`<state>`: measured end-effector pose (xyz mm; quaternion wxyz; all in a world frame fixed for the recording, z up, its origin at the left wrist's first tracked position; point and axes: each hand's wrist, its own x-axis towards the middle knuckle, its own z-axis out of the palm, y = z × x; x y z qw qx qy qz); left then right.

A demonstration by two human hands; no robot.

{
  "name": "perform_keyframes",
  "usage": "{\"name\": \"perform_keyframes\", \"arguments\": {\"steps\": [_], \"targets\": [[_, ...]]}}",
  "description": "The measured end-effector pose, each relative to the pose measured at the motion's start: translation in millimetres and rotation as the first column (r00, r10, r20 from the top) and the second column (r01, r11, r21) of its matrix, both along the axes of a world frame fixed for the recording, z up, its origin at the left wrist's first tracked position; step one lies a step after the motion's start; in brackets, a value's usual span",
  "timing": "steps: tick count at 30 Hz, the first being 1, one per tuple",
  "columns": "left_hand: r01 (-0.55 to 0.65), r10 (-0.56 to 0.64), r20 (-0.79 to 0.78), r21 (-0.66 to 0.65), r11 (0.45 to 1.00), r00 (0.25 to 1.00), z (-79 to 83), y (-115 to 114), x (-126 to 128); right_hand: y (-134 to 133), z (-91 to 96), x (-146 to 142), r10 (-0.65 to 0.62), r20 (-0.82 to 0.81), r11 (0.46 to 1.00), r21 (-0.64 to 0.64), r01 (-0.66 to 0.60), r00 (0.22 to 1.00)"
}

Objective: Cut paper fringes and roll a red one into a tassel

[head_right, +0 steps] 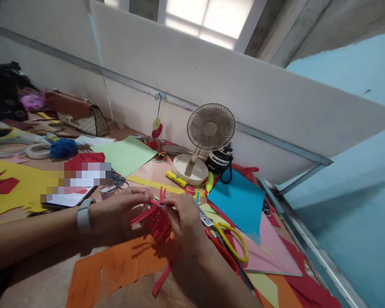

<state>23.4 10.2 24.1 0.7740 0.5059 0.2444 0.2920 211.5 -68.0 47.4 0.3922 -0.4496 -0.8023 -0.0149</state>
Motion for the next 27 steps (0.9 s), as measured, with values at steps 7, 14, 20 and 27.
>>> {"name": "perform_keyframes", "arguments": {"steps": [7, 14, 20, 27], "targets": [[-0.021, 0.024, -0.040, 0.068, 0.997, 0.999, -3.4, -15, 1, 3, -2.8, 1, -0.016, -0.021, 1.000, -0.014, 0.015, 1.000], [-0.179, 0.317, -0.045, 0.745, 0.642, 0.947, 6.0, -5, -5, 0, -3.2, -1, -0.029, -0.042, 0.993, -0.115, 0.024, 0.999], [0.070, 0.048, -0.132, 0.757, 0.650, 0.990, 9.7, -21, -5, -2, -2.1, -4, -0.044, -0.094, 0.985, -0.172, 0.027, 0.995], [0.093, -0.010, -0.137, 0.620, 0.779, 0.991, -2.1, -25, -3, -5, -3.7, -11, -0.166, -0.228, 0.933, -0.351, 0.078, 0.960]]}}
